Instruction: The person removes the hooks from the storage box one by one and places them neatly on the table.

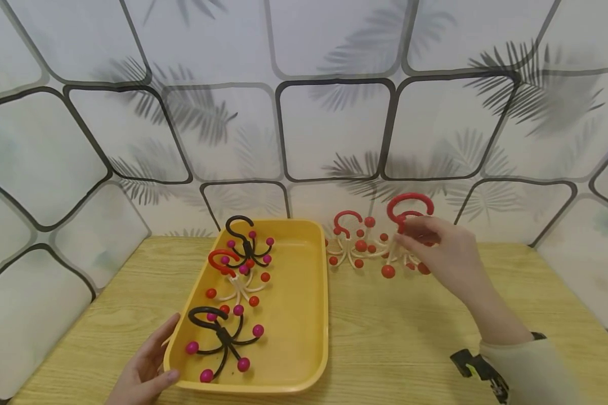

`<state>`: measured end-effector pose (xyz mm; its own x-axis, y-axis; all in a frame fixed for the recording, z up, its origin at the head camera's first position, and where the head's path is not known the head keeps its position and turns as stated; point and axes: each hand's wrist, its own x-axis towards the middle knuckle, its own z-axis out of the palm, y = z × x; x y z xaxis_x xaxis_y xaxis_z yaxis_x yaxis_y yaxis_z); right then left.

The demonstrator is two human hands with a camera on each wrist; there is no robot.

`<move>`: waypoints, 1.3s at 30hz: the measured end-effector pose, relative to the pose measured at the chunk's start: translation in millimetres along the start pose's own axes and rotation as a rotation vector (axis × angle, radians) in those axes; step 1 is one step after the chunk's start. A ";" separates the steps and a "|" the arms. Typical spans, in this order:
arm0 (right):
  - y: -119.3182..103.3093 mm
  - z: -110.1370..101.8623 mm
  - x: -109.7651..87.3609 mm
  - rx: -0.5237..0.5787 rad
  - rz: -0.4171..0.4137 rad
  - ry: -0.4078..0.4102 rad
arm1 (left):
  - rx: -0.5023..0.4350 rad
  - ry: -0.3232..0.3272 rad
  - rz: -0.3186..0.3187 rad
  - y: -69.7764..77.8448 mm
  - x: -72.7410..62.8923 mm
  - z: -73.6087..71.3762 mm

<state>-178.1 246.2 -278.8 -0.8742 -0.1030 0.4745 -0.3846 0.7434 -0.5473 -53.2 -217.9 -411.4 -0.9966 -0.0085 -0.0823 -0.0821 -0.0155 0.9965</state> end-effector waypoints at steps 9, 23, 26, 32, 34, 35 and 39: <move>41.6 -39.1 2.3 -0.113 0.127 0.051 | -0.021 -0.020 0.045 -3.5 -0.2 -1.2; 126.0 -46.2 7.8 -0.048 0.384 0.038 | -0.046 -0.047 0.041 -6.4 -0.1 -4.7; 140.6 -42.7 9.5 0.003 0.390 0.038 | -0.033 -0.040 0.042 -6.3 -0.1 -4.5; 160.2 -35.7 12.1 -0.002 0.368 0.017 | -0.022 -0.038 0.050 -6.9 0.6 -4.5; 164.9 -32.5 12.4 -0.048 0.355 0.016 | -0.022 -0.043 0.058 -7.1 0.8 -4.7; 167.4 -31.2 12.3 -0.070 0.347 0.013 | -0.023 -0.045 0.062 -7.1 1.0 -4.8; 174.9 -24.7 10.8 -0.107 0.348 -0.002 | -0.024 -0.049 0.065 -7.1 1.1 -4.9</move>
<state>-247.5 391.4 -352.4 -0.9481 0.1665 0.2710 -0.0312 0.7992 -0.6002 -53.6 -222.8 -418.6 -0.9991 0.0385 -0.0162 -0.0177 -0.0406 0.9990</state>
